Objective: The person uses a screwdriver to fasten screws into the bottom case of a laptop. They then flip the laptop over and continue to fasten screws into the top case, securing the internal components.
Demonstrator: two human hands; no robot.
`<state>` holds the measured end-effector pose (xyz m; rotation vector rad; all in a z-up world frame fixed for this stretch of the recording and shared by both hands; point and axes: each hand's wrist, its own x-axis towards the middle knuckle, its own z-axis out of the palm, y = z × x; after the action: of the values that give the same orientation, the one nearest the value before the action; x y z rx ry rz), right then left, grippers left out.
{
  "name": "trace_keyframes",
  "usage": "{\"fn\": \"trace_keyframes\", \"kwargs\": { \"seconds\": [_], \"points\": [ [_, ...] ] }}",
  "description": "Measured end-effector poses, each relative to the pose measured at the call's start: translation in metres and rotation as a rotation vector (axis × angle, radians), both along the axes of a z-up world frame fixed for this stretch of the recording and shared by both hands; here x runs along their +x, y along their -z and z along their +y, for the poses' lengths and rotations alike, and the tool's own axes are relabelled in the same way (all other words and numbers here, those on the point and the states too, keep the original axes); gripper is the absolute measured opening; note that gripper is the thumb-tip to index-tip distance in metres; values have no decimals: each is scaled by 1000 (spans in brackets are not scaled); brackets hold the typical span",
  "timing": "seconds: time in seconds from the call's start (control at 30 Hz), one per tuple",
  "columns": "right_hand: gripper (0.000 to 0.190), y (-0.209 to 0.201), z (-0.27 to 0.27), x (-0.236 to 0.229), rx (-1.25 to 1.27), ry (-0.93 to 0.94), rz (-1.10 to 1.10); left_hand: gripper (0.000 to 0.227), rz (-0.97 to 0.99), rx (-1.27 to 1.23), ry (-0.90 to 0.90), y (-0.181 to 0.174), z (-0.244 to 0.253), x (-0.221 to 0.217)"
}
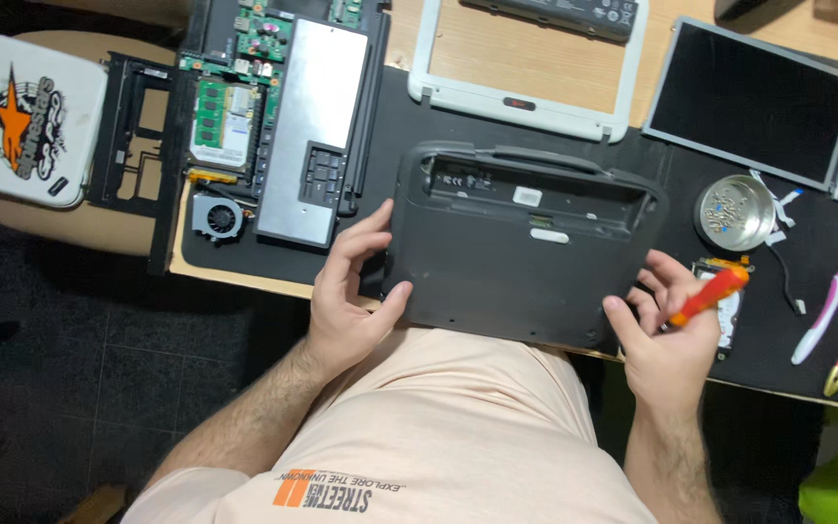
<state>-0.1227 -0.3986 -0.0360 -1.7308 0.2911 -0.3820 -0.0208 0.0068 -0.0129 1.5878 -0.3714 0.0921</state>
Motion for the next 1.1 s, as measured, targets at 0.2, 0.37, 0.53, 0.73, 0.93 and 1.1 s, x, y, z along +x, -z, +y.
{"fn": "trace_keyframes", "kwargs": {
  "seconds": [0.2, 0.37, 0.53, 0.73, 0.93, 1.1],
  "points": [
    [60, 8, 0, -9, -4, -9, -86, 45, 135, -164, -55, 7, 6, -7],
    [62, 19, 6, -11, 35, 23, -141, 40, 135, -174, -68, 11, 7, -3],
    [61, 16, 16, -11, 71, 40, -213, 35, 131, -152, -78, 12, 5, -2],
    [64, 12, 20, -13, 134, 18, -268, 34, 114, -153, -73, 10, 7, 4],
    [54, -3, 32, -4, 147, 19, -233, 33, 132, -103, -72, 16, 9, 7],
    [50, -7, 34, -2, 179, 29, -220, 32, 130, -25, -56, 9, 9, 8]
  ]
}}
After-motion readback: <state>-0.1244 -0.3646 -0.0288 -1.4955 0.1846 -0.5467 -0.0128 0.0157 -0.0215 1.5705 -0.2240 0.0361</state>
